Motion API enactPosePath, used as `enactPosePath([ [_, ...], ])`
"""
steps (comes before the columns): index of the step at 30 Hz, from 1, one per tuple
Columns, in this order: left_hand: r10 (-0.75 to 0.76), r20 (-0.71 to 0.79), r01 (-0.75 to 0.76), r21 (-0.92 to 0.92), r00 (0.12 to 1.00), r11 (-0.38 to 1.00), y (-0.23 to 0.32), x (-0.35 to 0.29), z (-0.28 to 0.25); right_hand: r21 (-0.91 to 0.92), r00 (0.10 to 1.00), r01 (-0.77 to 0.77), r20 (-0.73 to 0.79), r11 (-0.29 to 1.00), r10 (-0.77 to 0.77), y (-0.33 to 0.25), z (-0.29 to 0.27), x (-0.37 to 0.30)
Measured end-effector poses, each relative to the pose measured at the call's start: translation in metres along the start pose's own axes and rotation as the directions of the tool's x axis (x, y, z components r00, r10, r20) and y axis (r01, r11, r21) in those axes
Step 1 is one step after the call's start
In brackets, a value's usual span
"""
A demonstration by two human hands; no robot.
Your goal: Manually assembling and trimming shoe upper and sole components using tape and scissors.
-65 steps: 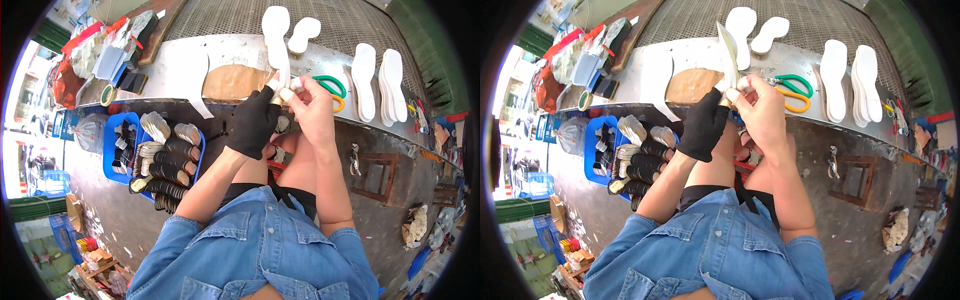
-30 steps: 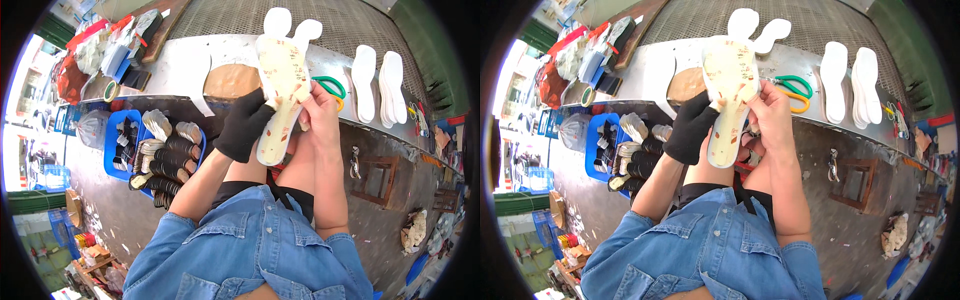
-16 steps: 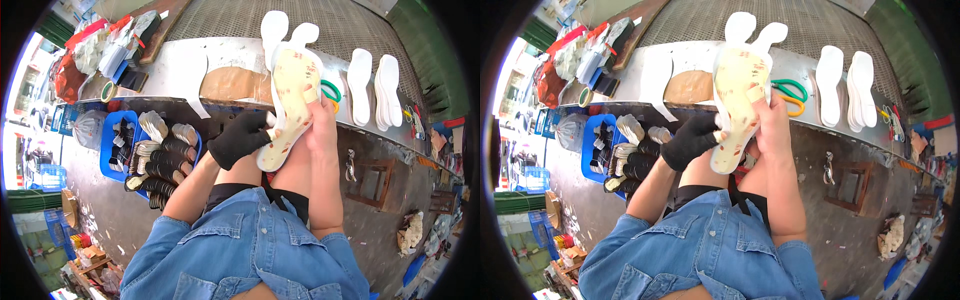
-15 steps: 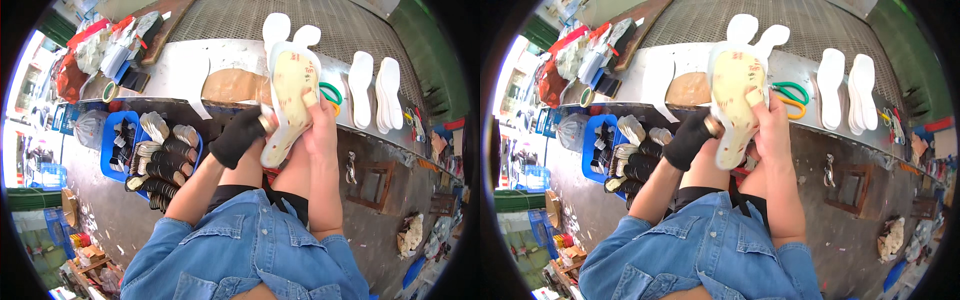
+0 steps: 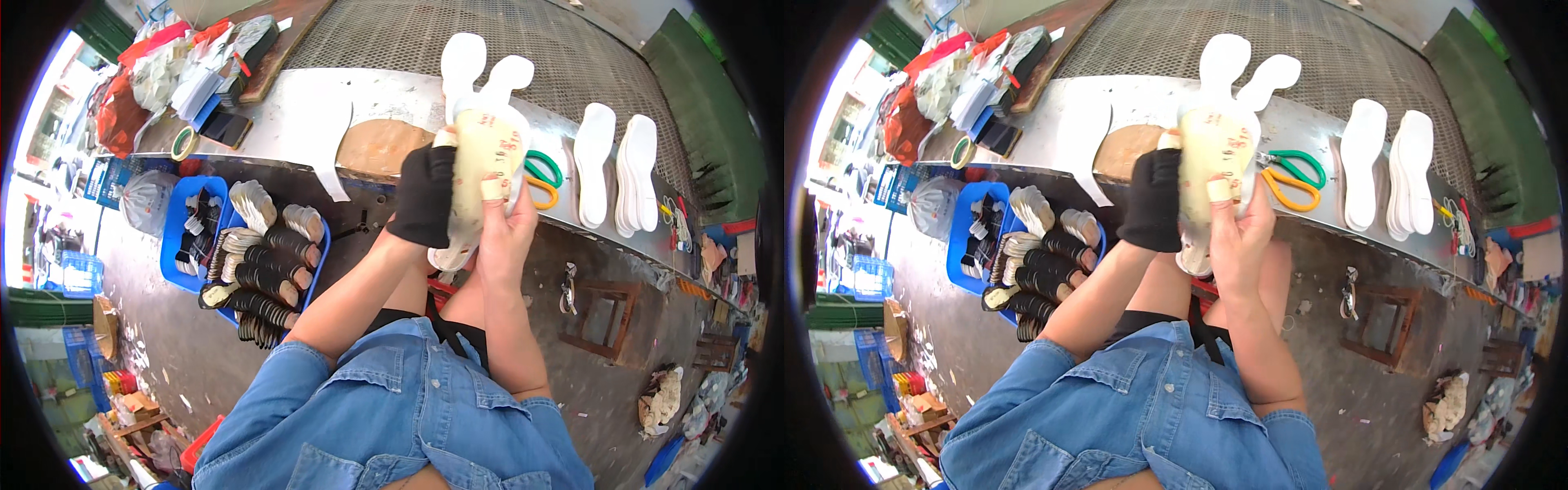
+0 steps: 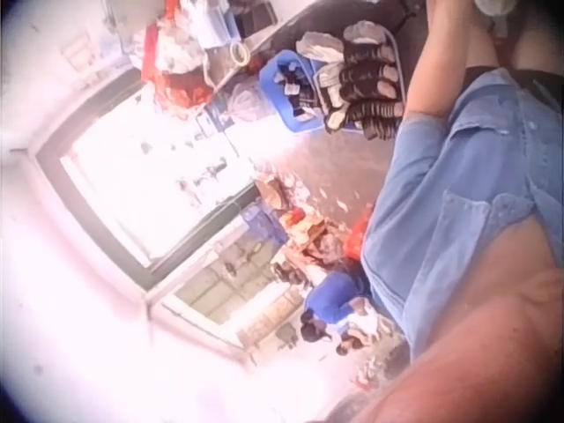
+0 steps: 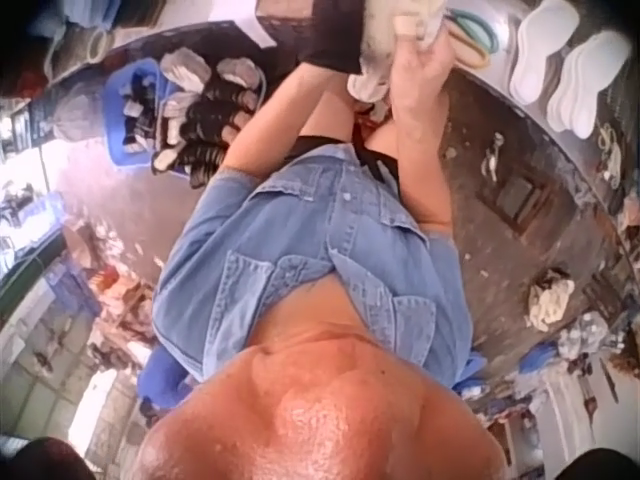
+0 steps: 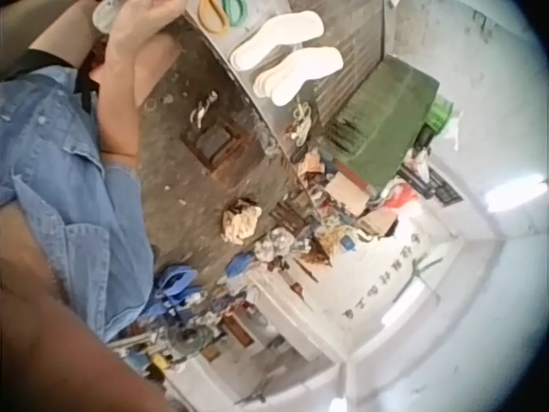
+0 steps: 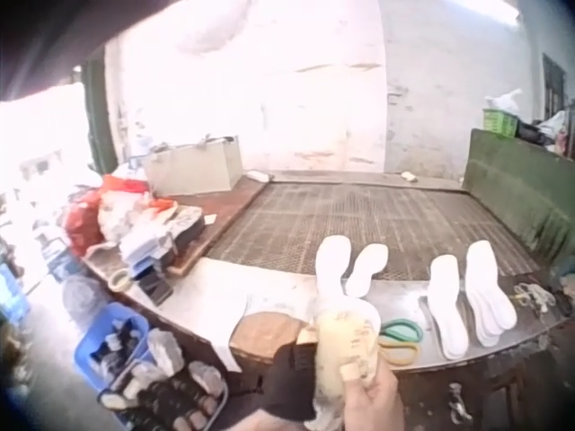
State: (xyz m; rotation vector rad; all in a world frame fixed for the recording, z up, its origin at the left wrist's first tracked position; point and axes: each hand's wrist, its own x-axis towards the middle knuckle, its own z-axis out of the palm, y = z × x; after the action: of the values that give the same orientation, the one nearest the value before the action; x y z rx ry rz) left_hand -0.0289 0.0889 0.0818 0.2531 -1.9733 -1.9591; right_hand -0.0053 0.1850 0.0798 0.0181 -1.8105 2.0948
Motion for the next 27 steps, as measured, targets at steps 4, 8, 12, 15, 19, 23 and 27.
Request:
enactPosePath([
  [4,0.003,0.130,0.014,-0.125,0.992,0.992,0.012,-0.004,-0.013,0.561,0.919,-0.394,0.235,0.728,0.316,-0.016,-0.011,0.006],
  [8,0.065,0.087,-0.076,0.129,0.994,0.989,0.022,-0.010,-0.013,-0.022,0.973,-0.049,0.225,0.999,0.053,-0.020,-0.022,0.021],
  [12,-0.219,0.342,0.310,-0.239,0.914,0.920,0.021,-0.010,-0.024,-0.144,0.988,-0.039,0.142,0.989,0.060,-0.004,-0.029,0.029],
  [15,-0.140,0.545,0.309,-0.231,0.826,0.923,0.017,-0.006,-0.038,-0.026,0.982,-0.137,0.129,0.990,0.139,-0.008,-0.026,0.032],
  [19,-0.146,0.499,0.102,0.115,0.854,0.988,0.013,-0.001,-0.037,0.019,0.966,-0.222,0.139,0.975,0.218,-0.004,-0.026,0.035],
  [23,-0.099,0.394,0.071,0.085,0.914,0.994,-0.025,0.005,-0.039,0.204,0.925,-0.328,0.269,0.922,0.269,0.002,-0.038,0.036],
  [27,-0.126,0.568,0.514,-0.600,0.813,0.613,-0.041,0.031,-0.031,0.306,0.677,-0.587,0.693,0.750,0.247,0.015,-0.065,0.003],
])
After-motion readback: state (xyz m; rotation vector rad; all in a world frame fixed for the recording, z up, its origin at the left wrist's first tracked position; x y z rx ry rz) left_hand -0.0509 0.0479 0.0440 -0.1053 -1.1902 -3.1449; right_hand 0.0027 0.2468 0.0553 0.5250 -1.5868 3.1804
